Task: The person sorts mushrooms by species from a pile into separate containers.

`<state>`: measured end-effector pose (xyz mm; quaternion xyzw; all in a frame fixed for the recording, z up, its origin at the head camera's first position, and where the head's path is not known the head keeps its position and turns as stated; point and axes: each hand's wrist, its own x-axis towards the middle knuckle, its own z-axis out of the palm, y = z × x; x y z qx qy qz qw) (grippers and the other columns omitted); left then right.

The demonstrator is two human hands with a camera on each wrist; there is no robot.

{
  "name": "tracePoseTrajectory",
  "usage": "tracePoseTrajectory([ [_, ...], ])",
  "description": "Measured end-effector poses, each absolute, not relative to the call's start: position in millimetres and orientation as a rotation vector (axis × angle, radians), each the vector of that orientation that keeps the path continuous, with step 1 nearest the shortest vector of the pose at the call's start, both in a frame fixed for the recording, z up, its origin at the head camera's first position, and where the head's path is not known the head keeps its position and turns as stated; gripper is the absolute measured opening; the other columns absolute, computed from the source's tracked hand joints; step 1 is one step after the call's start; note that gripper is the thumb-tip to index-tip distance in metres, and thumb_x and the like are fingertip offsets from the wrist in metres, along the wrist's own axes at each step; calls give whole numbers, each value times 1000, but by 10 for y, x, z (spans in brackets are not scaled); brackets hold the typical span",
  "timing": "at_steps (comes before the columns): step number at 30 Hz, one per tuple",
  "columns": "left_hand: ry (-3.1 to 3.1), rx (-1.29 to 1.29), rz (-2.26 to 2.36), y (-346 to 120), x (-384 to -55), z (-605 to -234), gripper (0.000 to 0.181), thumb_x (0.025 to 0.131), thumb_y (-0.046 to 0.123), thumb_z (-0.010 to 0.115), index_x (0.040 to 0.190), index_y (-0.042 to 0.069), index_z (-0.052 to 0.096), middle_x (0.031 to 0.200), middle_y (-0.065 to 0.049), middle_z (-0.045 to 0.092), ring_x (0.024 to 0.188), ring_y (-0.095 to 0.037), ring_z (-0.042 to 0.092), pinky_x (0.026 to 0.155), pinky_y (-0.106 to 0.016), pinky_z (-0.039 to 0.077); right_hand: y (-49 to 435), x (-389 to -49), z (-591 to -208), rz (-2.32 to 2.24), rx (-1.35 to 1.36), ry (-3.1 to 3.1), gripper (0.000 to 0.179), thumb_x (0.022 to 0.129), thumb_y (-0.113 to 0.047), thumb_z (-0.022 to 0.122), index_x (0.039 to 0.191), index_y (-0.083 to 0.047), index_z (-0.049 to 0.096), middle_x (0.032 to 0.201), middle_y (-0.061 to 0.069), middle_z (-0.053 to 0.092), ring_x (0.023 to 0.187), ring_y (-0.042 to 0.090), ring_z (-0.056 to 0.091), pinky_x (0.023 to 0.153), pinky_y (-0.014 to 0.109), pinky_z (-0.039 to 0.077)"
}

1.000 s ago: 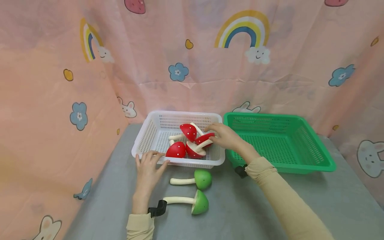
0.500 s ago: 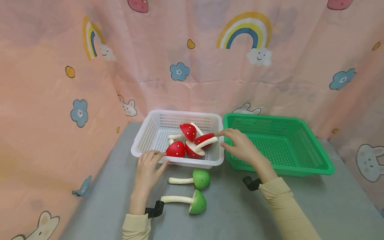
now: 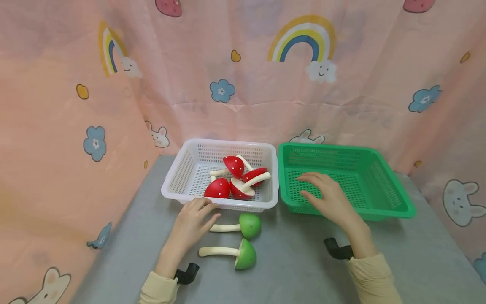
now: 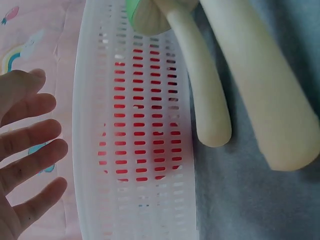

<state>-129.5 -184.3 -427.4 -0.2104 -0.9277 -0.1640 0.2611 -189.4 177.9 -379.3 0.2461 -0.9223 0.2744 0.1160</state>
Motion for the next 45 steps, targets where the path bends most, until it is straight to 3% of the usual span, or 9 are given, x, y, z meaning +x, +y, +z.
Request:
tracePoseTrajectory([
  [21, -2574, -910, -363, -1595, -1133, -4342, 26, 79, 30, 78, 102, 20, 72, 90, 10, 62, 84, -7, 56, 82, -31, 49, 2405, -1455, -4016, 962, 434, -2589, 39, 89, -14, 67, 127, -6, 58, 131, 23, 55, 122, 46, 45, 95, 64, 35],
  [29, -2657, -1030, -339, -1460, -1070, -4361, 33, 83, 36, 73, 113, 22, 68, 103, 8, 63, 95, -8, 57, 88, -31, 51, 2601, -1390, -4169, 907, 332, -2508, 39, 85, -9, 71, 123, -5, 61, 125, 24, 58, 115, 46, 48, 93, 65, 34],
  [36, -2718, -1152, -301, -1343, -1021, -4429, 42, 88, 44, 66, 126, 26, 62, 118, 5, 60, 108, -11, 55, 93, -33, 50, 2752, -1383, -4287, 798, 259, -2414, 40, 78, -4, 75, 116, -6, 66, 118, 23, 64, 106, 42, 53, 89, 58, 34],
  [45, -2642, -1255, -209, -1277, -985, -4515, 51, 83, 50, 69, 127, 26, 60, 126, 2, 59, 115, -14, 55, 93, -36, 50, 2922, -1344, -4407, 718, 165, -2475, 38, 81, -9, 73, 118, -6, 64, 119, 25, 62, 109, 45, 49, 99, 64, 28],
])
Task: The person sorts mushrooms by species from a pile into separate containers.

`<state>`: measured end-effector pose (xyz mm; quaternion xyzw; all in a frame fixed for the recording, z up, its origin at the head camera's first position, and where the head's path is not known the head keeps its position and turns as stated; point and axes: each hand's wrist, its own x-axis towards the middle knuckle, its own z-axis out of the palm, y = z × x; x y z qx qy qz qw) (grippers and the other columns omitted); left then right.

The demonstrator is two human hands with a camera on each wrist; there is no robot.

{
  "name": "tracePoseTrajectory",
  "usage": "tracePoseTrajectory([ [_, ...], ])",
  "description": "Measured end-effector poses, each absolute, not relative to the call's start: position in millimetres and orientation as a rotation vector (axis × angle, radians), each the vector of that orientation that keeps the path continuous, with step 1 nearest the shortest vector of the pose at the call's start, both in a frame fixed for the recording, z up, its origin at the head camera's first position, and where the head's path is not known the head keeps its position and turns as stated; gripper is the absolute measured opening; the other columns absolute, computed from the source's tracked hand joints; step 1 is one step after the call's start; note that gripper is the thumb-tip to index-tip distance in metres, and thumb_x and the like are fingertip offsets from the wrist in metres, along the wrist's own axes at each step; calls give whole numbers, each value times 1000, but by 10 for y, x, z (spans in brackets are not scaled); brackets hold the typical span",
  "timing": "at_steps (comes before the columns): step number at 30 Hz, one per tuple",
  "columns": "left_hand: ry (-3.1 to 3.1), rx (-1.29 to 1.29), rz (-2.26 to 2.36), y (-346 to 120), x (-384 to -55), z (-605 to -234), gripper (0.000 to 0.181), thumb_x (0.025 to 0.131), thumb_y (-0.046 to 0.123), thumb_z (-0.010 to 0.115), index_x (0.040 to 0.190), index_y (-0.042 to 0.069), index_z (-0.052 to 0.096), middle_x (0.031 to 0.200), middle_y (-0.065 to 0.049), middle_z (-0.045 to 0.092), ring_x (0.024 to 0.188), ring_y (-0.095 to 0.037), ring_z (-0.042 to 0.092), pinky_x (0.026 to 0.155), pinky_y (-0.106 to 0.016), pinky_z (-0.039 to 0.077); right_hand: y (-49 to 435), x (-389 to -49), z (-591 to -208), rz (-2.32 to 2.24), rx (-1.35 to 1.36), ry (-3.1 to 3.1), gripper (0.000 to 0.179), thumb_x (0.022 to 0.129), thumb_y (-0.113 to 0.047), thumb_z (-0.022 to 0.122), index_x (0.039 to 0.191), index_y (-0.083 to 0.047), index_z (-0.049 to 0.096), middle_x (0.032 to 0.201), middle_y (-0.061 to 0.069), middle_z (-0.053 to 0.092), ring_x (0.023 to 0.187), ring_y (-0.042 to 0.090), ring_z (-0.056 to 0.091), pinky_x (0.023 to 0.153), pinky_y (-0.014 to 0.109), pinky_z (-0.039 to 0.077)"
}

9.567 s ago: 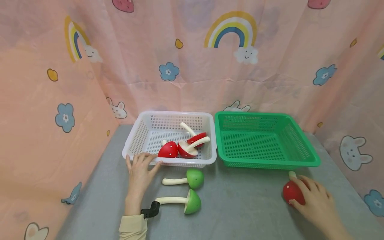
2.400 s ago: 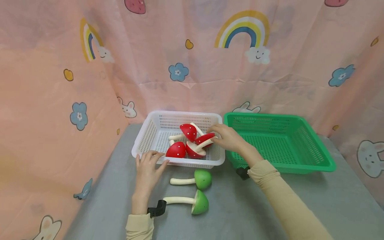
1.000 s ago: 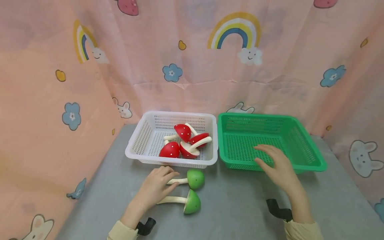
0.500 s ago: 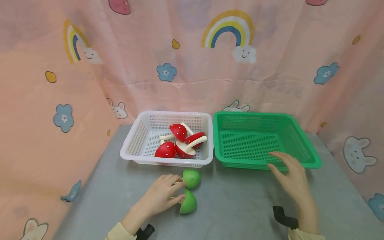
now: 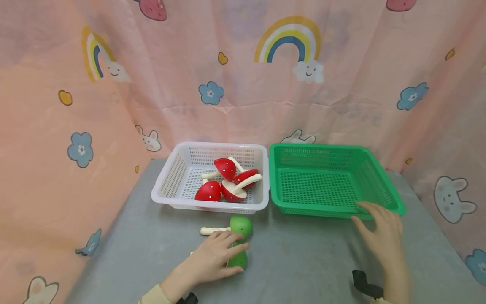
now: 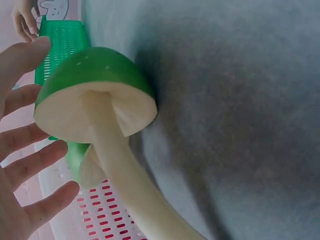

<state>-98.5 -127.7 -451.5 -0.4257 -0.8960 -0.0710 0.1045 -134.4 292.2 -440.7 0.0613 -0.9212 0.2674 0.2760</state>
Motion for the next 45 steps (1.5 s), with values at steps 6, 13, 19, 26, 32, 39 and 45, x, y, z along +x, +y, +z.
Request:
tracePoseTrajectory([
  [6, -2679, -1286, -191, -1279, -976, -4553, 54, 81, 49, 71, 129, 27, 58, 128, 0, 58, 119, -16, 53, 96, -38, 49, 2941, -1340, -4461, 744, 133, -2448, 37, 80, -5, 73, 116, -4, 64, 120, 27, 58, 113, 49, 44, 111, 73, 6],
  [13, -2672, -1296, -130, -1303, -969, -4619, 56, 77, 48, 75, 126, 27, 60, 126, 0, 59, 119, -17, 53, 97, -40, 49, 2965, -1364, -4526, 721, 128, -2448, 36, 80, -4, 73, 114, -3, 64, 118, 27, 58, 114, 50, 44, 112, 71, 9],
  [19, -2678, -1304, -117, -1308, -969, -4631, 58, 73, 45, 80, 124, 27, 60, 125, 0, 59, 119, -18, 52, 98, -40, 48, 2977, -1412, -4563, 686, 220, -2363, 36, 72, 5, 74, 108, 2, 66, 111, 27, 60, 104, 46, 48, 91, 56, 32],
  [26, -2728, -1330, -112, -1299, -966, -4606, 60, 71, 40, 82, 126, 28, 59, 127, 1, 58, 119, -16, 51, 99, -41, 48, 2945, -1402, -4571, 628, 139, -2372, 32, 75, -1, 76, 106, -1, 66, 109, 24, 61, 103, 44, 49, 91, 56, 32],
  [32, -2694, -1307, -69, -1281, -942, -4579, 60, 70, 41, 83, 124, 28, 60, 124, 1, 59, 117, -17, 53, 98, -39, 48, 2917, -1417, -4585, 602, 99, -2364, 29, 77, -5, 76, 104, -1, 67, 110, 24, 61, 104, 43, 49, 93, 57, 33],
  [39, -2643, -1302, -72, -1250, -934, -4547, 58, 71, 43, 82, 122, 27, 60, 120, 2, 60, 113, -15, 54, 97, -36, 49, 2907, -1419, -4589, 584, 78, -2363, 28, 77, -4, 75, 104, -1, 66, 109, 24, 61, 103, 43, 50, 92, 56, 33],
  [45, -2620, -1325, -67, -1191, -950, -4477, 58, 73, 47, 79, 124, 27, 59, 120, 3, 60, 112, -13, 53, 96, -35, 49, 2899, -1425, -4619, 589, 43, -2358, 27, 79, -4, 74, 105, -1, 66, 109, 24, 61, 103, 43, 49, 93, 57, 33],
])
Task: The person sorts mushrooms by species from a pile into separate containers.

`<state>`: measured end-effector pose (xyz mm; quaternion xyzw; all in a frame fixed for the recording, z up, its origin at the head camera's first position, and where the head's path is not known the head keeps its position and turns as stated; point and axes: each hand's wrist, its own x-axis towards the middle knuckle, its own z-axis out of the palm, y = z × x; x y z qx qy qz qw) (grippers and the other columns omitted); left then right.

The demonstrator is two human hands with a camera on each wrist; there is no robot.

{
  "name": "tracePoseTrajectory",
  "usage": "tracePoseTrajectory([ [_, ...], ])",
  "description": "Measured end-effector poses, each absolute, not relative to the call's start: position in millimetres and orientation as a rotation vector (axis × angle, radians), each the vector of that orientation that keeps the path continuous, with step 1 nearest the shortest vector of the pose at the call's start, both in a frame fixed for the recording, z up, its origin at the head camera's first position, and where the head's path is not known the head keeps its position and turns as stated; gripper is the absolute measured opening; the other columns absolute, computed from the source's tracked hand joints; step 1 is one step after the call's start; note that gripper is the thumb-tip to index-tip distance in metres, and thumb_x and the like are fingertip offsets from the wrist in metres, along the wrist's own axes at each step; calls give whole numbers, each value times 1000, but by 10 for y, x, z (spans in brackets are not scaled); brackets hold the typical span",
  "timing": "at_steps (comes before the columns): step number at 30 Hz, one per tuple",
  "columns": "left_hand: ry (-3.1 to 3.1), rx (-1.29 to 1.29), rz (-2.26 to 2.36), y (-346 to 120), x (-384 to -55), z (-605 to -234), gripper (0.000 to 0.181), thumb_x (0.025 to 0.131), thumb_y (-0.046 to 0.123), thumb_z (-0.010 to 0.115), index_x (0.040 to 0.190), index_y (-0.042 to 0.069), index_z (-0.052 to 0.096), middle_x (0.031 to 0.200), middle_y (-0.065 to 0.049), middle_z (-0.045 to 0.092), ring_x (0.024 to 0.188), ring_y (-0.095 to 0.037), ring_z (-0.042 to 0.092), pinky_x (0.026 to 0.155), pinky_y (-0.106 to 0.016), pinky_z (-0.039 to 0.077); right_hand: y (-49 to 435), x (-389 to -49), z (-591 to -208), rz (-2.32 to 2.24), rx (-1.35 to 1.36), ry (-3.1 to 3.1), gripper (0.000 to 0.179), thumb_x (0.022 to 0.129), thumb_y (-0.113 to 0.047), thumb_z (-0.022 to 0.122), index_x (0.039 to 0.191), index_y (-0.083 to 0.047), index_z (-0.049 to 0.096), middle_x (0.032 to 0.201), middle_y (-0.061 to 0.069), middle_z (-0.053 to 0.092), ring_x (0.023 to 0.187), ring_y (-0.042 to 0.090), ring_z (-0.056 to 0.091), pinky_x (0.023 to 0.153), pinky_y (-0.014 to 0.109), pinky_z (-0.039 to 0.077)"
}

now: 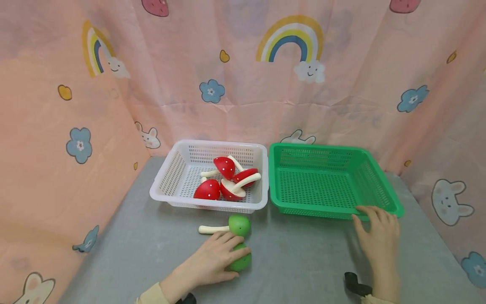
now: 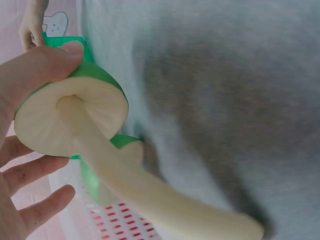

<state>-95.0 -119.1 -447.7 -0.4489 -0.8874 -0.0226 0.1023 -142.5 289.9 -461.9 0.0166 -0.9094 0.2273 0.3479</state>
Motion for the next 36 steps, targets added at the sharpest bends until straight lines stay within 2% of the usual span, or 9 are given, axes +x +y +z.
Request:
tracePoseTrajectory([
  [10, -2482, -1402, -2, -1023, -1013, -4254, 62, 74, 57, 74, 125, 27, 58, 117, 6, 60, 109, -12, 54, 92, -30, 49, 2886, -1419, -4606, 576, 43, -2361, 28, 78, -3, 74, 104, 0, 66, 109, 24, 61, 103, 42, 49, 93, 55, 34],
  [24, -2351, -1497, 40, -770, -1254, -3868, 61, 79, 59, 68, 129, 26, 55, 120, 5, 61, 111, -12, 56, 96, -28, 48, 2869, -1410, -4602, 620, 7, -2393, 26, 81, -4, 72, 106, -3, 65, 112, 23, 59, 109, 43, 47, 100, 62, 29],
  [36, -2166, -1572, 154, -532, -1416, -3628, 55, 83, 57, 63, 128, 26, 54, 119, 6, 60, 110, -11, 56, 93, -26, 46, 2885, -1408, -4630, 611, 2, -2377, 26, 80, -4, 73, 105, -2, 65, 111, 23, 59, 107, 43, 47, 98, 60, 30],
])
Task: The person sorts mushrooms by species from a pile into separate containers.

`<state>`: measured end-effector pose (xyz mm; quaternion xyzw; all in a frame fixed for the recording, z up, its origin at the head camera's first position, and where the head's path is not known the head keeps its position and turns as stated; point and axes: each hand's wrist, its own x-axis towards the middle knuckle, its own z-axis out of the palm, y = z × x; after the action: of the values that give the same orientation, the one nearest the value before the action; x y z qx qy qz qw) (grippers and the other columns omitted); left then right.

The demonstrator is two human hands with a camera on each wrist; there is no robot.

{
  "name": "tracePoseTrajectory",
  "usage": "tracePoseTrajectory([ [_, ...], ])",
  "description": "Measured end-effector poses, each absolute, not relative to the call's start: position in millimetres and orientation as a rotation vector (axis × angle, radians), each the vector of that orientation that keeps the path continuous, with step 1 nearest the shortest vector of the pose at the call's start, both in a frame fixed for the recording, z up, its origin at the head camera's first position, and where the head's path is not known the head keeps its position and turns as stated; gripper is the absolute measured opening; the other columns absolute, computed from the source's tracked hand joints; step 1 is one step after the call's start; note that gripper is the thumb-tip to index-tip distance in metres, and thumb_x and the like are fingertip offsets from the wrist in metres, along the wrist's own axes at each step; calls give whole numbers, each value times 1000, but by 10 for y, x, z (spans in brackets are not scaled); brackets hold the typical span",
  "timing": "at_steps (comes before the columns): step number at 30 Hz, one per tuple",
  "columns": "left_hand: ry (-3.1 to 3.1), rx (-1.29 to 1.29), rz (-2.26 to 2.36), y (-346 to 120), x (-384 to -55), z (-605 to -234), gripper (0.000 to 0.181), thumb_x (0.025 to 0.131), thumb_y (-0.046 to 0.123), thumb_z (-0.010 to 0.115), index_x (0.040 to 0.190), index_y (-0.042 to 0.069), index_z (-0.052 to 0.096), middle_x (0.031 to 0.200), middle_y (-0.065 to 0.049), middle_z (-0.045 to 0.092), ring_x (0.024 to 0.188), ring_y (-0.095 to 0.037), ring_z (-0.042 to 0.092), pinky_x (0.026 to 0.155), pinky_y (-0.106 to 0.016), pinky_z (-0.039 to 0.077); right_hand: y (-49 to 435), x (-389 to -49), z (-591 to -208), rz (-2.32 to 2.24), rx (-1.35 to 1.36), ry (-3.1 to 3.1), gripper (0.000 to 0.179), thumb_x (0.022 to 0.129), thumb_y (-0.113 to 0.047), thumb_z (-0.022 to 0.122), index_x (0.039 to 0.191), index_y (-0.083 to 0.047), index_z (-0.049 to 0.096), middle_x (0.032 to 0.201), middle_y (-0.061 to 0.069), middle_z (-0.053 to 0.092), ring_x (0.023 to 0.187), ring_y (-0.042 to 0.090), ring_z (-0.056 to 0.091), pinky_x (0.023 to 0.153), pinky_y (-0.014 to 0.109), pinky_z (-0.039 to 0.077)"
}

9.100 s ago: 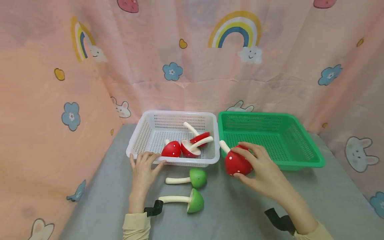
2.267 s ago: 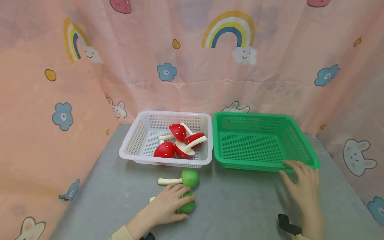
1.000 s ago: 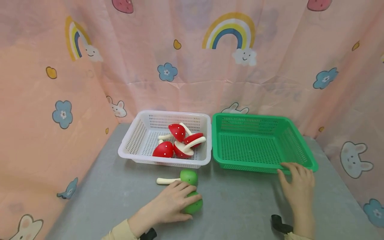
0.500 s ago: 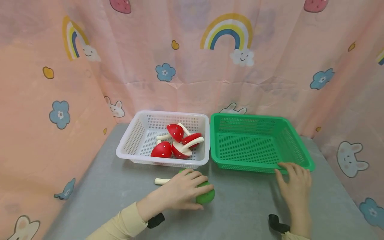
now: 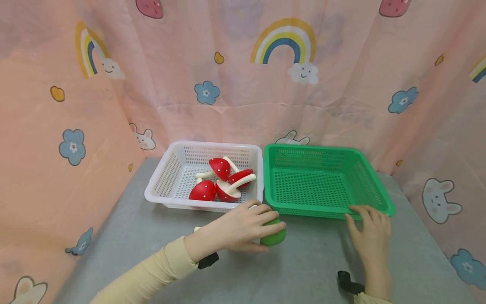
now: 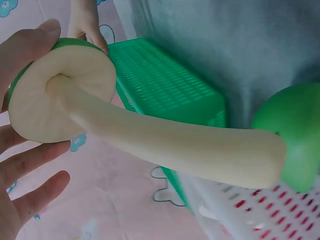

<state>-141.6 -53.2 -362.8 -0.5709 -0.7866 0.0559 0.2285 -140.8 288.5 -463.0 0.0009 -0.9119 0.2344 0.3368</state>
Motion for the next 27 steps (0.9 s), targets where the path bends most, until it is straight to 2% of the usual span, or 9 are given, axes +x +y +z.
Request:
tracePoseTrajectory([
  [8, -2119, -1645, 244, -344, -1558, -3440, 57, 82, 57, 65, 129, 26, 54, 118, 8, 60, 110, -10, 56, 96, -27, 45, 2895, -1410, -4643, 617, -2, -2376, 26, 80, -4, 73, 105, -3, 65, 111, 22, 59, 107, 42, 47, 100, 61, 29],
  [15, -2161, -1700, 332, -184, -1740, -3298, 58, 84, 58, 61, 132, 27, 51, 123, 9, 58, 113, -9, 55, 95, -26, 44, 2885, -1395, -4636, 621, -12, -2399, 26, 82, -5, 72, 107, -3, 64, 114, 23, 58, 110, 43, 46, 108, 63, 23],
  [23, -2269, -1735, 355, -5, -1963, -3170, 60, 86, 59, 60, 136, 27, 49, 126, 8, 56, 114, -10, 54, 93, -25, 45, 2887, -1398, -4635, 636, -18, -2390, 26, 82, -5, 72, 107, -3, 64, 113, 22, 58, 110, 43, 45, 107, 63, 24],
  [27, -2354, -1748, 291, 67, -2060, -3108, 60, 86, 57, 61, 137, 27, 50, 126, 7, 56, 113, -9, 55, 92, -25, 46, 2880, -1391, -4631, 646, -10, -2401, 26, 83, -4, 71, 108, -3, 64, 115, 23, 57, 113, 44, 44, 109, 63, 22],
])
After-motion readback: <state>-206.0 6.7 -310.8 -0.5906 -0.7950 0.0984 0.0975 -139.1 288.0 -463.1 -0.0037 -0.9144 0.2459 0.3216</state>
